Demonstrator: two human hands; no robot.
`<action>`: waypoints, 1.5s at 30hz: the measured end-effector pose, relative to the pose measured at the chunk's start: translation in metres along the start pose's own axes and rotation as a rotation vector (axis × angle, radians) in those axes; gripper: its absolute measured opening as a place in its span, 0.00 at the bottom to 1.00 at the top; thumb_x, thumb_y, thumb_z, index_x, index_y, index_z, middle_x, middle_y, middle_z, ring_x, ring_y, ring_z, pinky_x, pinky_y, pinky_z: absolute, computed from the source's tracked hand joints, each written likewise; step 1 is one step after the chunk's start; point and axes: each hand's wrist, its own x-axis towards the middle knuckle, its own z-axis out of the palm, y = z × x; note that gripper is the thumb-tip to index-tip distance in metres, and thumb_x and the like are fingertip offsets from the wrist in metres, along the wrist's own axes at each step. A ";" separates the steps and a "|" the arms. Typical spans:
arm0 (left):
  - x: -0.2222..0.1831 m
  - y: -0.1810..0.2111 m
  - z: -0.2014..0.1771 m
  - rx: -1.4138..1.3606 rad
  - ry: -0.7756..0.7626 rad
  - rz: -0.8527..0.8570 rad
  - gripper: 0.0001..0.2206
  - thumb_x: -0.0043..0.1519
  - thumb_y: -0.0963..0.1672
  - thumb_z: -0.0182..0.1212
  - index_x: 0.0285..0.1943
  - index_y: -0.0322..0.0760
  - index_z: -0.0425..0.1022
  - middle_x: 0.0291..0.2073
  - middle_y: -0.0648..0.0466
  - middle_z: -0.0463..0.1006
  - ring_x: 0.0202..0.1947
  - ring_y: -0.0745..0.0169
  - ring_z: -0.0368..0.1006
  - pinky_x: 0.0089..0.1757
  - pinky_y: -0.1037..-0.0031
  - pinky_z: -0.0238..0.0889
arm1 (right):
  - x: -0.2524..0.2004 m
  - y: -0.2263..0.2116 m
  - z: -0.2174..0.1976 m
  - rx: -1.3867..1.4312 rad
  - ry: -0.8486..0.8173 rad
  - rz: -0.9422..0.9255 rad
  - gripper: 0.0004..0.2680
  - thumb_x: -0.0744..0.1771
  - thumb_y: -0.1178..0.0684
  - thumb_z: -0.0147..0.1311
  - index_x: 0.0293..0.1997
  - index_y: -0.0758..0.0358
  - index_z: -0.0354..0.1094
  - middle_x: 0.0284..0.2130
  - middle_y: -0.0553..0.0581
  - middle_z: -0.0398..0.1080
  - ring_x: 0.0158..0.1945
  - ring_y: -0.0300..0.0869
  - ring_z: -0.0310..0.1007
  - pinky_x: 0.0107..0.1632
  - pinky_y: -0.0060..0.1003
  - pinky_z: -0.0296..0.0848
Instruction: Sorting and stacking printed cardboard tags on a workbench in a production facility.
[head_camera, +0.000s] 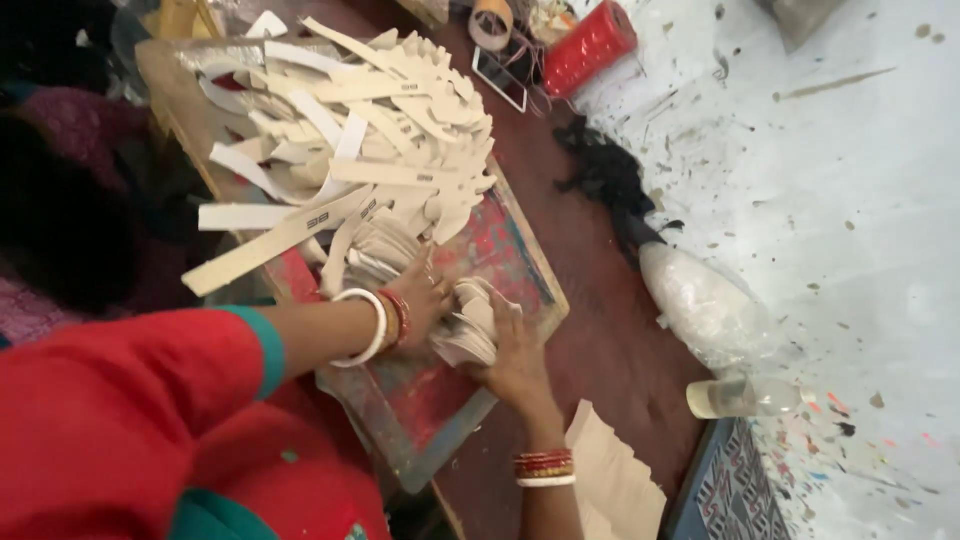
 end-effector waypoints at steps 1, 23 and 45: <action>0.007 -0.001 0.006 0.003 0.005 -0.002 0.29 0.55 0.52 0.54 0.65 0.36 0.69 0.65 0.40 0.67 0.66 0.44 0.62 0.63 0.30 0.31 | 0.001 0.001 0.001 -0.004 0.004 -0.002 0.46 0.49 0.38 0.78 0.70 0.61 0.50 0.66 0.63 0.61 0.68 0.63 0.56 0.64 0.67 0.47; -0.016 0.003 -0.028 -0.141 -0.103 0.269 0.30 0.53 0.54 0.63 0.63 0.38 0.72 0.66 0.50 0.68 0.71 0.50 0.54 0.68 0.38 0.25 | -0.004 -0.010 -0.014 -0.063 -0.226 -0.049 0.44 0.51 0.40 0.77 0.71 0.50 0.48 0.69 0.58 0.52 0.75 0.57 0.43 0.71 0.66 0.35; -0.007 0.033 -0.044 -0.138 -0.369 -0.160 0.42 0.52 0.58 0.62 0.70 0.26 0.63 0.71 0.33 0.58 0.72 0.36 0.52 0.63 0.35 0.19 | -0.015 0.018 0.043 0.369 0.139 0.086 0.45 0.52 0.54 0.77 0.74 0.63 0.45 0.68 0.74 0.57 0.70 0.62 0.58 0.68 0.49 0.58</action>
